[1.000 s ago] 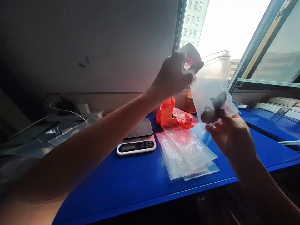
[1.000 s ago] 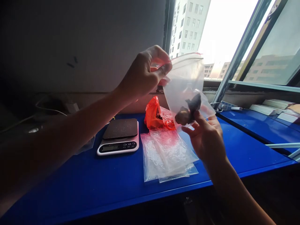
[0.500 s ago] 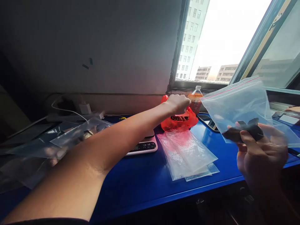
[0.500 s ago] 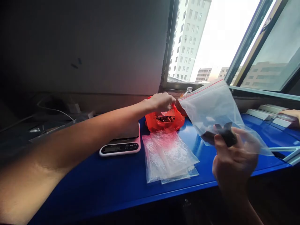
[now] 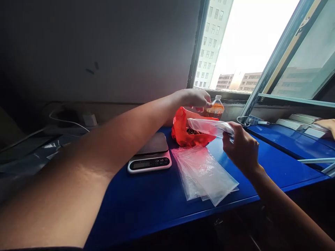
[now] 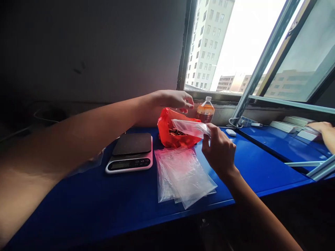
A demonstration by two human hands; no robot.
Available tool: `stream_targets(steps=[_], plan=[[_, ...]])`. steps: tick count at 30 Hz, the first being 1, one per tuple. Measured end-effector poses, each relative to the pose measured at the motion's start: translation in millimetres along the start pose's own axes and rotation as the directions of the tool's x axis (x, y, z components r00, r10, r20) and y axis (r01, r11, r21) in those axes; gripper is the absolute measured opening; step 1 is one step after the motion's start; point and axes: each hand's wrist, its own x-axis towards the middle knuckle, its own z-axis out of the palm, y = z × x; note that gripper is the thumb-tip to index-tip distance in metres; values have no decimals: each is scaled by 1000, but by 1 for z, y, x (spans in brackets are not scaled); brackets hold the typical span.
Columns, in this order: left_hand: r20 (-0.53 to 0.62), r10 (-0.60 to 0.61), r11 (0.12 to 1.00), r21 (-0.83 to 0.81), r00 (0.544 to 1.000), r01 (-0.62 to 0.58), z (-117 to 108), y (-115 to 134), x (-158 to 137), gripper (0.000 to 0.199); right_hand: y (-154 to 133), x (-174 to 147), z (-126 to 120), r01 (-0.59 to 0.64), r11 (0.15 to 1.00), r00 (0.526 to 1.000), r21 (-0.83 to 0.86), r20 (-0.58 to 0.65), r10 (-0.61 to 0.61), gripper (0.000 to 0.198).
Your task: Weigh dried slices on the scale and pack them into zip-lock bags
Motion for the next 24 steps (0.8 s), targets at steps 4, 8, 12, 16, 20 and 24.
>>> stream_targets(steps=[4, 8, 12, 16, 20, 24], plan=[[11, -8, 982, 188, 1000, 5, -10, -15, -28, 28, -16, 38, -5, 89, 993, 970, -72, 232, -70, 34], [89, -198, 891, 431, 976, 142, -22, -26, -60, 26, -34, 76, -7, 167, 978, 914, -129, 392, -105, 38], [48, -249, 809, 560, 967, 180, -29, -29, -91, 31, -45, 112, 1, 304, 951, 794, -46, 564, -227, 43], [-47, -83, 842, 530, 995, 95, -30, -40, -126, 42, -54, 136, 14, 331, 937, 660, 113, 682, -315, 28], [18, 22, 895, 445, 1000, -28, -22, -66, -161, 30, -65, 149, 24, 238, 971, 772, 30, 601, -208, 33], [-49, 27, 951, 308, 998, -10, -11, -85, -190, 25, -66, 164, 26, 36, 999, 906, 19, 421, -41, 18]])
